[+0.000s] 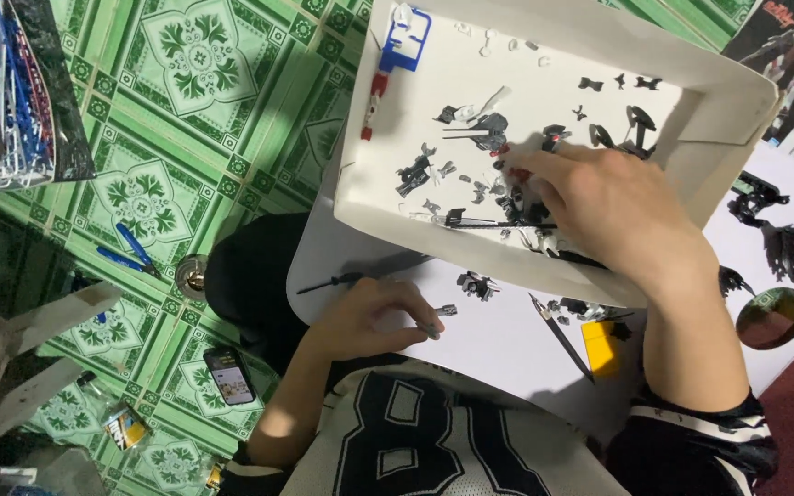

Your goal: Assembling small plastic model parts by hand, picking pieces from a box and snapping them together.

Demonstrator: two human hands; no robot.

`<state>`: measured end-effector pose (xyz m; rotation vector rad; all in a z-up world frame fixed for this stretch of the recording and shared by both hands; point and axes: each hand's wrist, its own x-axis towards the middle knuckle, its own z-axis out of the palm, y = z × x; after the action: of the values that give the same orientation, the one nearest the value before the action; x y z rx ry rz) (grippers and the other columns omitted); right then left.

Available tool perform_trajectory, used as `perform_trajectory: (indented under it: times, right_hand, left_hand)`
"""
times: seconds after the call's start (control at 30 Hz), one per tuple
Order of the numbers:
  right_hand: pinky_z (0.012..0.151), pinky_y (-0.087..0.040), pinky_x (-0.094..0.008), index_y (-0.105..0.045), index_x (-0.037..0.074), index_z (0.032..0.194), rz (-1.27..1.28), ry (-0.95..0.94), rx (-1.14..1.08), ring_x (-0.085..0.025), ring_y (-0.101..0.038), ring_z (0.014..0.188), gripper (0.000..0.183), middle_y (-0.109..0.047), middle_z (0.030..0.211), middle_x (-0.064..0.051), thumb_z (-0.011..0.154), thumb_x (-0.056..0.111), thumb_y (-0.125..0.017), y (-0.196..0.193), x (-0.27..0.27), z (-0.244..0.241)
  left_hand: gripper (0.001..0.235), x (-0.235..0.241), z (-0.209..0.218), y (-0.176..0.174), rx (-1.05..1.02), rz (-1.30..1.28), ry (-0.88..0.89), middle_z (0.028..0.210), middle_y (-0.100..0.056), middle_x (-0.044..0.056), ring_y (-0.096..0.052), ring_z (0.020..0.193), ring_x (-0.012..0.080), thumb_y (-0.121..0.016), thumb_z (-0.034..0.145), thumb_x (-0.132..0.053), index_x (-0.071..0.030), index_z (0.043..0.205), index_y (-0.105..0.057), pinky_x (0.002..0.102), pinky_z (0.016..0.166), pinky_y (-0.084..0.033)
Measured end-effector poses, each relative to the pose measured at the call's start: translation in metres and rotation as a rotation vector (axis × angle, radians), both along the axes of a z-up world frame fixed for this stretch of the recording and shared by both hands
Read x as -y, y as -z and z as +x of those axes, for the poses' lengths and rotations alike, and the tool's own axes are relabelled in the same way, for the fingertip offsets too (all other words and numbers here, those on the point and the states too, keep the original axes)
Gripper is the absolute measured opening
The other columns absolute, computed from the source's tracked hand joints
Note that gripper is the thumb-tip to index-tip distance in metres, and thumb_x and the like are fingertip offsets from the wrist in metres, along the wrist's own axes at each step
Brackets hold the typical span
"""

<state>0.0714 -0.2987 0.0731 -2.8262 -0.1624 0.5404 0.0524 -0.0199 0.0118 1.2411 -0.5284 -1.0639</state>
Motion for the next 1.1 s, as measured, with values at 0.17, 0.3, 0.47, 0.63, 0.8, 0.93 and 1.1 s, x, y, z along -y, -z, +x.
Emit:
perform_trajectory:
  times: [0.17,0.3,0.47,0.63,0.8,0.93,1.1]
  right_hand:
    - [0.063,-0.052,-0.039,-0.069,0.011,0.111,0.036,0.053,-0.048,-0.027,-0.066,0.067,0.028,-0.071,0.093,-0.007,0.084,0.011,-0.061,-0.005,0.000,-0.001]
    - [0.049,-0.051,-0.033,-0.069,0.011,0.117,0.076,-0.005,-0.028,-0.020,-0.060,0.047,0.032,-0.069,0.084,-0.007,0.085,0.007,-0.062,-0.006,-0.004,0.002]
    - [0.049,-0.050,-0.034,-0.068,0.012,0.118,0.081,-0.022,-0.062,-0.020,-0.061,0.051,0.034,-0.067,0.081,-0.003,0.084,0.008,-0.061,-0.005,-0.007,0.001]
    - [0.049,-0.050,-0.036,-0.066,0.012,0.120,0.068,-0.003,-0.104,-0.022,-0.062,0.050,0.034,-0.067,0.083,-0.004,0.087,0.012,-0.059,-0.007,-0.006,0.001]
    - [0.051,-0.053,-0.037,-0.066,0.013,0.119,0.071,-0.089,-0.099,-0.023,-0.065,0.058,0.035,-0.068,0.092,-0.001,0.084,0.013,-0.061,-0.010,-0.006,0.004]
    - [0.058,-0.056,-0.043,-0.060,0.017,0.126,-0.045,-0.158,-0.195,-0.029,-0.068,0.058,0.042,-0.065,0.093,-0.004,0.084,0.017,-0.058,-0.010,-0.019,0.018]
    - [0.050,-0.050,-0.034,-0.062,0.011,0.122,0.016,-0.308,0.179,-0.023,-0.061,0.058,0.036,-0.061,0.085,-0.004,0.087,0.020,-0.061,0.008,-0.033,0.031]
  left_hand:
    - [0.014,0.000,-0.001,0.003,-0.020,-0.061,-0.012,0.090,-0.070,0.006,-0.070,0.080,0.0190,-0.069,0.080,0.000,-0.004,0.092,-0.065,0.028,0.075,-0.057]
    - [0.016,-0.001,-0.003,0.008,-0.012,-0.105,-0.032,0.092,-0.069,0.006,-0.070,0.081,0.0193,-0.069,0.080,0.002,-0.004,0.093,-0.062,0.030,0.077,-0.058]
    - [0.015,0.000,-0.003,0.003,-0.053,-0.052,-0.041,0.090,-0.069,0.006,-0.070,0.084,0.0208,-0.069,0.079,0.001,-0.004,0.092,-0.064,0.030,0.078,-0.056]
    - [0.016,0.000,-0.002,0.003,-0.092,-0.072,-0.057,0.094,-0.067,0.008,-0.069,0.085,0.0212,-0.068,0.080,0.003,-0.003,0.094,-0.063,0.030,0.079,-0.057]
    - [0.015,0.000,0.000,0.001,-0.091,-0.032,-0.030,0.091,-0.067,0.009,-0.068,0.082,0.0203,-0.067,0.079,0.002,-0.001,0.094,-0.066,0.030,0.080,-0.058]
    - [0.013,-0.001,-0.004,0.003,-0.042,-0.037,-0.060,0.090,-0.069,0.008,-0.071,0.084,0.0223,-0.070,0.079,-0.001,-0.004,0.090,-0.064,0.033,0.083,-0.058]
    - [0.013,-0.004,-0.008,0.009,-0.064,-0.127,-0.094,0.093,-0.069,0.008,-0.070,0.089,0.0238,-0.069,0.082,-0.003,-0.006,0.093,-0.063,0.034,0.086,-0.056]
